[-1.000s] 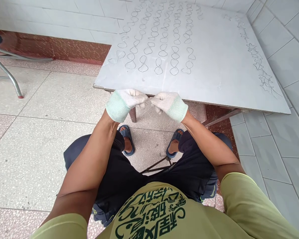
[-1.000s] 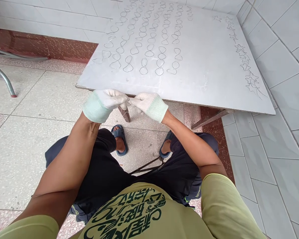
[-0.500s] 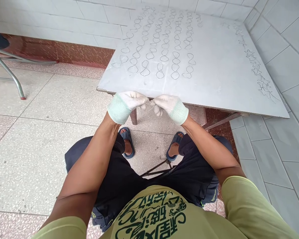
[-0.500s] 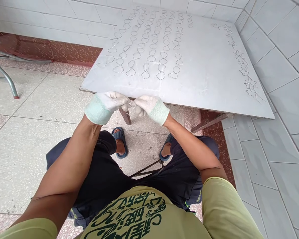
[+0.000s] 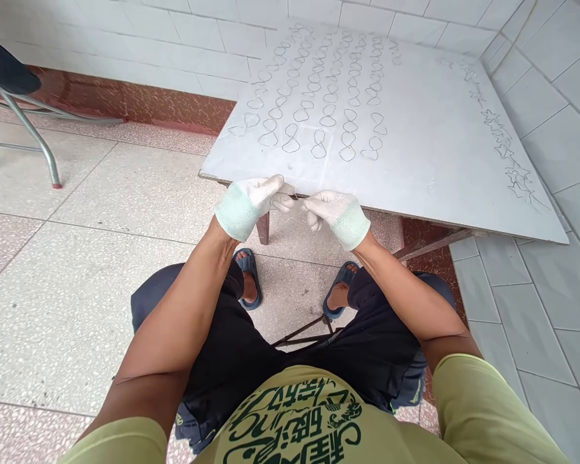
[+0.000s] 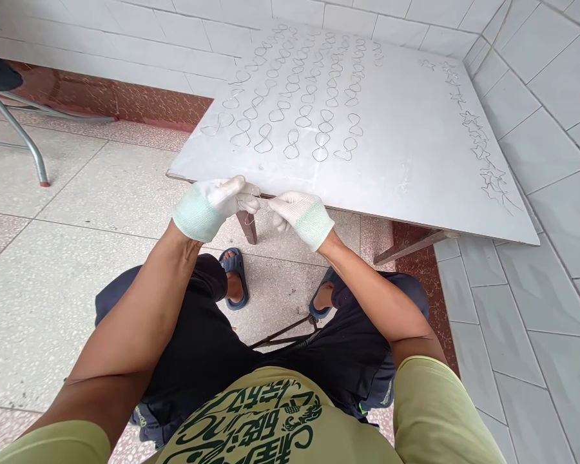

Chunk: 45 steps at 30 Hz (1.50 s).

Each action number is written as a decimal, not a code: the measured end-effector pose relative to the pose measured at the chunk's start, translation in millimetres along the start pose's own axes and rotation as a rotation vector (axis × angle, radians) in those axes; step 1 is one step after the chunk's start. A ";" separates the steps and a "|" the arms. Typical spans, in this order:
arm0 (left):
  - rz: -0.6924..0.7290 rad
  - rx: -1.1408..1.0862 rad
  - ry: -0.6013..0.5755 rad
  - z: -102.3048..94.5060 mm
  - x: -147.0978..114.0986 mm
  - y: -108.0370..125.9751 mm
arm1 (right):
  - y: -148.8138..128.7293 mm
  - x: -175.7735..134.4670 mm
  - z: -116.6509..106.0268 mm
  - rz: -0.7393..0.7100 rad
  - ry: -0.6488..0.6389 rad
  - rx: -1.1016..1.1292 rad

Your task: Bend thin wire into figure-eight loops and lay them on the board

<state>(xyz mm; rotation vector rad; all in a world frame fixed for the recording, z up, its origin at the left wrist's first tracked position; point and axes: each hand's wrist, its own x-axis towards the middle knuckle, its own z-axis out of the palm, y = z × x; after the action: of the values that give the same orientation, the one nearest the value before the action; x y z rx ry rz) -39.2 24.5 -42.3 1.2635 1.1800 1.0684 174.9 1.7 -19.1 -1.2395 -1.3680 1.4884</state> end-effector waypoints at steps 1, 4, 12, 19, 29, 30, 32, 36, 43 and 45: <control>-0.001 -0.012 -0.002 -1.7 1.3 -0.9 | 2.3 1.7 -1.0 -0.004 0.010 0.004; 0.006 -0.010 -0.011 -8.3 4.3 -2.6 | 6.4 4.5 -3.1 -0.017 0.037 0.014; -0.003 0.089 -0.057 0.1 -3.5 3.2 | 1.1 0.4 2.3 0.004 0.018 0.020; 0.099 0.006 0.106 25.5 -11.6 0.2 | -1.0 -5.4 8.8 -0.013 0.019 -0.037; 0.029 -0.111 0.151 36.4 -12.2 4.5 | -0.9 -3.8 10.3 0.023 -0.008 -0.005; 0.023 -0.114 0.152 35.0 -10.4 4.7 | -0.6 -2.6 8.9 0.010 -0.010 0.016; 0.021 -0.114 0.163 31.7 -7.4 5.6 | 0.0 1.0 5.5 -0.005 -0.014 0.046; 0.040 -0.114 0.163 26.6 -4.2 5.5 | 1.6 8.3 -0.9 -0.008 -0.021 0.032; 0.059 -0.076 0.087 26.8 -3.1 -2.3 | 1.3 3.7 -1.3 -0.055 -0.043 -0.002; 0.068 -0.051 0.076 27.7 -3.3 -2.5 | 0.7 3.4 -0.5 -0.046 -0.038 0.018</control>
<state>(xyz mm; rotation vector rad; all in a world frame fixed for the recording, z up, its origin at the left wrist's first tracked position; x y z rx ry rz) -12.3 18.0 -46.0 1.2396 1.1666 1.1987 174.6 5.0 -20.4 -1.1656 -1.3958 1.4966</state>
